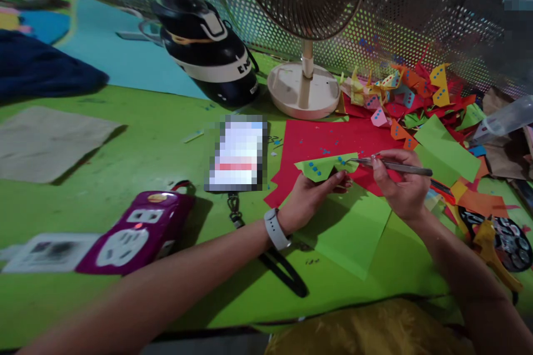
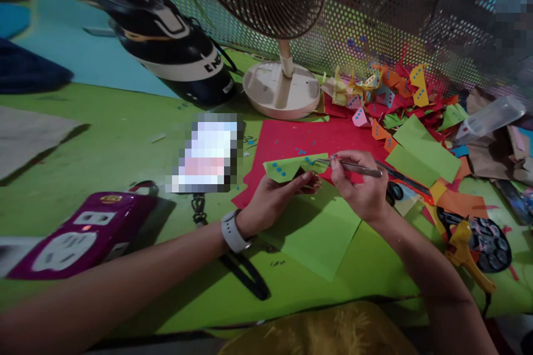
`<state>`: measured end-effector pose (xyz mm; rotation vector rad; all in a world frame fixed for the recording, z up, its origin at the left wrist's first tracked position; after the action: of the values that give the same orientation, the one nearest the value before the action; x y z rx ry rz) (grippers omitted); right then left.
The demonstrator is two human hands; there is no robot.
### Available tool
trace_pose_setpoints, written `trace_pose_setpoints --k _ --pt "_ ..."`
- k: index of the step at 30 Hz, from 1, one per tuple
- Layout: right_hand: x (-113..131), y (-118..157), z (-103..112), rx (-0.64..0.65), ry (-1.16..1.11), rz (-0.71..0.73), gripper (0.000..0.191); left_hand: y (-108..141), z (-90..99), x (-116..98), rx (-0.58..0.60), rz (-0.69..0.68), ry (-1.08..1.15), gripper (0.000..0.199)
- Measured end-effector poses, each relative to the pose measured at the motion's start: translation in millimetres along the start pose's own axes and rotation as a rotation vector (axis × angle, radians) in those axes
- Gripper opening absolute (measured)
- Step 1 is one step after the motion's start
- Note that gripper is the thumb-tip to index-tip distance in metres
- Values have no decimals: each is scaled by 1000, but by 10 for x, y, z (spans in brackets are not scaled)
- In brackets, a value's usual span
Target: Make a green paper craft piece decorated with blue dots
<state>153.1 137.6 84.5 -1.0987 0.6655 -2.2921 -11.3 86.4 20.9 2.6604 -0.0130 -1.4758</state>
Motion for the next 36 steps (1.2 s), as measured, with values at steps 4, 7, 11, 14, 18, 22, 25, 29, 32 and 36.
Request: trace_pose_setpoints --k 4,7,11,14,18,22,25,29,32,36 --pt "46 -20 24 -14 -20 21 10 5 -6 -13 -7 1 -1 31" --pt "80 -65 45 -31 -98 -6 13 5 -7 -10 -4 10 5 33" --pt "-16 -145 -9 24 -297 -195 18 -13 15 35 -32 58 86 33" --pt "-175 -185 -115 116 -390 -307 23 -24 25 54 -58 74 174 31" --pt "-318 -194 -207 144 -465 -389 26 -22 10 36 -59 94 244 29" --pt "-301 -191 -210 145 -537 -465 28 -14 3 20 -72 106 255 30" --pt "-269 -193 -199 147 -563 -492 28 -17 2 24 -73 104 259 30" --pt "-261 -195 -199 157 -556 -499 29 -25 2 27 -64 92 251 27" --pt "-260 -198 -199 157 -565 -489 28 -23 1 25 -52 86 243 26" --pt "-264 -197 -203 162 -565 -470 29 -19 -1 29 -45 87 234 27"
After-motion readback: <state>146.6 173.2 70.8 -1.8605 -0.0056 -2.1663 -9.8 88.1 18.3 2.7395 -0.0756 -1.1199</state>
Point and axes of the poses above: each hand's wrist, its own y-axis away from the middle knuckle, its own z-axis out of the back of the hand, x = y × z, the point moved 2 cm from there along -y, towards the middle knuckle, and after that the axes turned 9 degrees about y, right-handed, at the moved point
